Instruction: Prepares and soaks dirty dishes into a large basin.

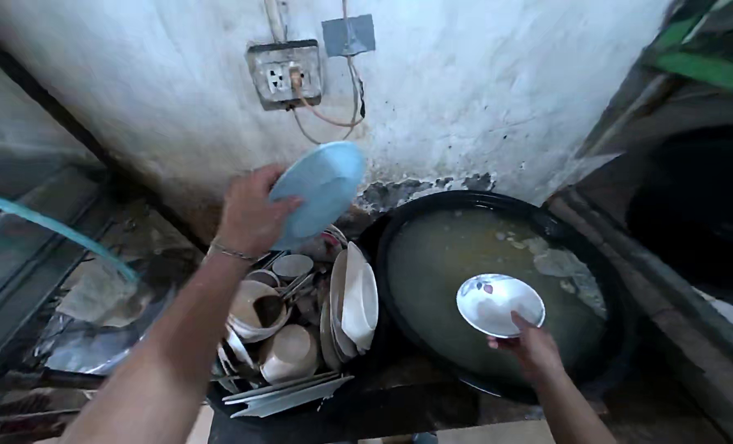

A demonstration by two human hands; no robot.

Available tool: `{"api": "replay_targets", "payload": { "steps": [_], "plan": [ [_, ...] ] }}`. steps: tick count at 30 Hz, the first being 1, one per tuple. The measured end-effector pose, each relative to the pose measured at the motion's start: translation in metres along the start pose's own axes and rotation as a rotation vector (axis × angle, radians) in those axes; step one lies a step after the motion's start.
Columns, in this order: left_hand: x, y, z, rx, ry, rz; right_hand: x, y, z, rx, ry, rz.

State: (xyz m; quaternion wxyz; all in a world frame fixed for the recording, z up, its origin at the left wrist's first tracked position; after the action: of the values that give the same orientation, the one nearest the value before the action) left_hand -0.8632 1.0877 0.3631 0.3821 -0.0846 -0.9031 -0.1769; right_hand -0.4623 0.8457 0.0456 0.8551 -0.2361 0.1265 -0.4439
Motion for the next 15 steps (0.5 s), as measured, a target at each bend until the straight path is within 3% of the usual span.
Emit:
{"api": "replay_targets", "payload": {
  "steps": [4,8,11,13,15],
  "plan": [
    [-0.096,-0.028,-0.077,-0.350,-0.186,-0.125,0.013,-0.003,-0.016,0.024,0.042,-0.022],
    [-0.248,-0.041,-0.111,-0.399,-0.001,0.324,0.015,-0.009,-0.024,0.035,-0.008,-0.119],
    [-0.336,-0.042,-0.097,-0.390,0.131,0.523,0.012,-0.013,-0.024,0.042,-0.145,-0.203],
    [-0.355,-0.044,-0.084,-0.352,0.241,0.601,0.008,-0.014,-0.024,0.027,-0.198,-0.218],
    [-0.335,-0.046,-0.077,-0.319,0.326,0.601,0.005,-0.014,-0.026,-0.009,-0.159,-0.186]
  ]
}}
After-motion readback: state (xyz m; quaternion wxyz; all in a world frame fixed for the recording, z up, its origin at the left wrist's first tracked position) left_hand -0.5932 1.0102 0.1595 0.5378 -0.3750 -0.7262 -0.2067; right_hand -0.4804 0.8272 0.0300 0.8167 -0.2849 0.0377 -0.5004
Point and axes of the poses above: each hand's wrist, its own y-axis towards the middle knuckle, its own x-axis out of the back of the hand, z = x × y, the point moved 5 cm from there along y, towards the middle knuckle, and after that the axes turned 1 degree about y, right-handed, at the moved point
